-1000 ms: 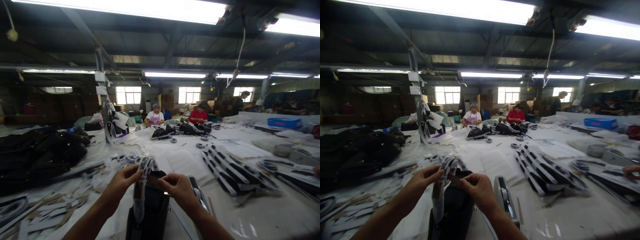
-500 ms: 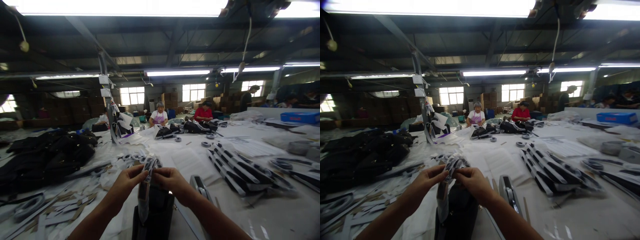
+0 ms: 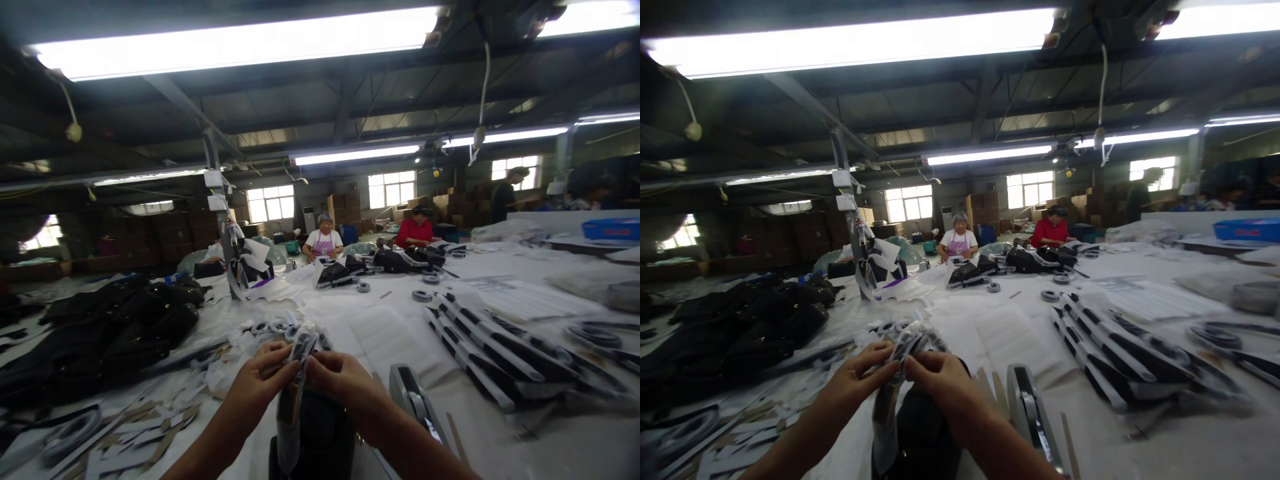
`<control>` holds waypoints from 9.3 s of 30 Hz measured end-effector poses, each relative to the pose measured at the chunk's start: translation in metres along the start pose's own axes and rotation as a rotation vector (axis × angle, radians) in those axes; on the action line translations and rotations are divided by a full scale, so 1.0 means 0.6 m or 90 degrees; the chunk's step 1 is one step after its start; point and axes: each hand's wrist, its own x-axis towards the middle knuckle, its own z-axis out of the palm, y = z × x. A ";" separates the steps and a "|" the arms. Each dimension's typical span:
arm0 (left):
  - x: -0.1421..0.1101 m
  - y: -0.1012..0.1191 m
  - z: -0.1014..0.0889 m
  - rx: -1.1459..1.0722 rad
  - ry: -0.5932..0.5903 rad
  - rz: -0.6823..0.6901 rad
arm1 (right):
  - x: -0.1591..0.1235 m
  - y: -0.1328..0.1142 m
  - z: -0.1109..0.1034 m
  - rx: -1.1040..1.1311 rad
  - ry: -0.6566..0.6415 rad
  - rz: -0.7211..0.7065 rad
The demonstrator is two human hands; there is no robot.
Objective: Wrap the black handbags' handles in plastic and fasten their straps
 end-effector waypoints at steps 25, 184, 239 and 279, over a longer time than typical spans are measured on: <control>-0.035 -0.013 0.021 -0.198 0.047 -0.079 | -0.003 -0.008 0.007 -0.021 -0.006 0.105; -0.065 -0.020 -0.018 -0.070 -0.039 -0.091 | -0.046 0.002 0.046 0.019 -0.042 0.056; -0.106 -0.037 0.017 0.486 0.233 0.210 | -0.043 0.056 0.076 0.040 0.106 -0.063; -0.077 -0.013 0.015 -0.143 0.122 -0.189 | -0.076 0.044 -0.017 -0.370 0.314 -0.144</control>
